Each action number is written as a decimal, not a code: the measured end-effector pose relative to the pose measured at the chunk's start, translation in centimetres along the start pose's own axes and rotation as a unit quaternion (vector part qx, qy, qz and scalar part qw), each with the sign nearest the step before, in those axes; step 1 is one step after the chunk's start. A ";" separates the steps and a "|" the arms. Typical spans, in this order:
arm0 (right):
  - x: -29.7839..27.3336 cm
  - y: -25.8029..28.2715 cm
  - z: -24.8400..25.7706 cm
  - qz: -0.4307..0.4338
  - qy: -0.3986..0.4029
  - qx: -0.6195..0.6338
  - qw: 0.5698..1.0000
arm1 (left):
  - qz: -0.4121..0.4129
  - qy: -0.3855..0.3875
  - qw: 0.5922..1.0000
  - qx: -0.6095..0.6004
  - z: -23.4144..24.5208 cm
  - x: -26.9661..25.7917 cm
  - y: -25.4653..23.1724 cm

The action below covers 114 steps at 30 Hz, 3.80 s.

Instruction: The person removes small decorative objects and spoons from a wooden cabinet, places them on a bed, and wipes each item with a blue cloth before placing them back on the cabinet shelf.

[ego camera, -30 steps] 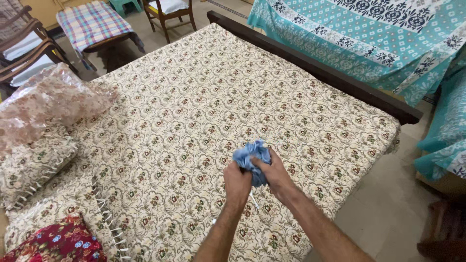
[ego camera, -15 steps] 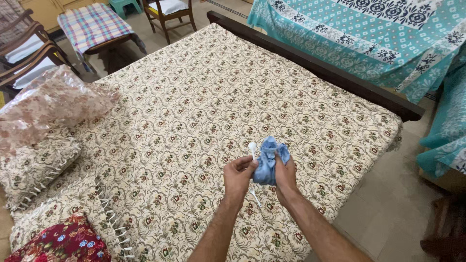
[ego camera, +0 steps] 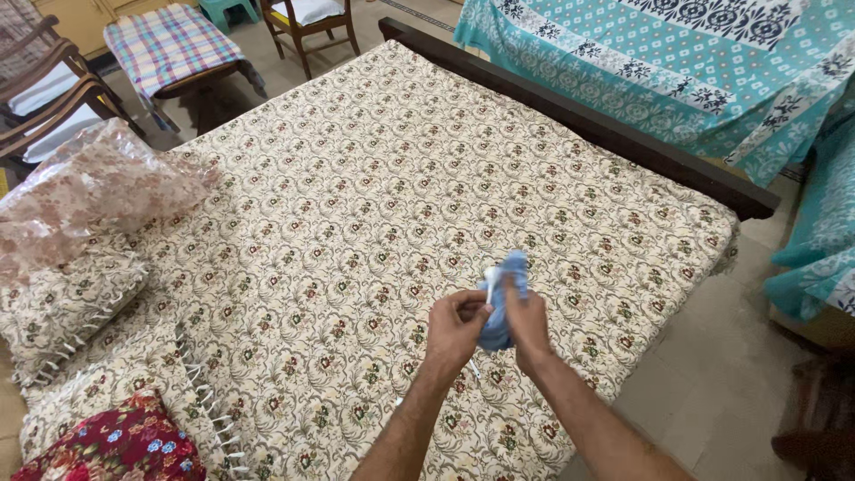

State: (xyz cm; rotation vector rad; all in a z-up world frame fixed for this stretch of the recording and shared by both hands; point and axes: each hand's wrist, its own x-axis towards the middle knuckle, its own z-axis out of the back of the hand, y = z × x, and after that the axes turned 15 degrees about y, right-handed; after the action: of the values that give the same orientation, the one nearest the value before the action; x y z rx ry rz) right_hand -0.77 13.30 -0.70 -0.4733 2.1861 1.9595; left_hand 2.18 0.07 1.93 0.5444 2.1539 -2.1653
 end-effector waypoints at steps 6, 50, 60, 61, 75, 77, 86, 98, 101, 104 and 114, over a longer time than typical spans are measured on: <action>-0.6 2.2 1.4 0.001 0.110 0.009 0.994 | 0.006 -0.004 0.994 0.105 1.4 -1.4 -0.4; -1.2 1.4 2.0 -0.051 0.052 0.103 0.992 | 0.002 -0.048 0.997 0.068 2.7 -0.2 -0.8; 0.5 0.7 0.9 0.076 0.094 0.011 0.993 | 0.001 -0.017 0.993 0.116 2.6 -0.3 0.3; 0.6 0.7 1.1 0.076 0.094 0.010 0.993 | 0.001 -0.017 0.993 0.114 2.6 -0.2 0.3; -0.8 1.2 1.7 0.074 -0.214 -0.042 0.973 | -0.010 -0.127 0.988 0.088 4.7 -0.4 0.0; -1.1 3.0 1.8 0.113 -0.177 0.022 0.977 | -0.005 -0.111 0.990 0.091 5.0 -0.3 0.0; -1.1 1.9 0.6 0.051 0.256 -0.144 0.955 | -0.087 -0.024 0.993 0.075 4.1 0.7 0.1; -1.6 0.0 0.4 0.113 0.157 -0.280 0.940 | -0.052 -0.019 0.996 0.069 4.2 0.4 1.2; -1.4 -1.7 0.3 0.075 0.103 -0.194 0.973 | -0.065 0.002 0.996 0.061 3.9 1.1 1.6; -1.3 -3.9 0.0 0.037 0.052 -0.072 0.995 | -0.074 0.002 0.995 0.069 3.4 1.3 2.2; -2.0 -9.1 4.7 -0.169 -0.118 0.079 0.975 | 0.058 -0.177 0.982 -0.040 1.3 3.2 9.2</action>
State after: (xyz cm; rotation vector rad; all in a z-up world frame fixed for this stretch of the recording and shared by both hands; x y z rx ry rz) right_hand 3.83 17.43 -9.14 -0.5164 1.9452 1.5651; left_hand 1.37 -0.83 -7.81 0.2474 1.9549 -1.9325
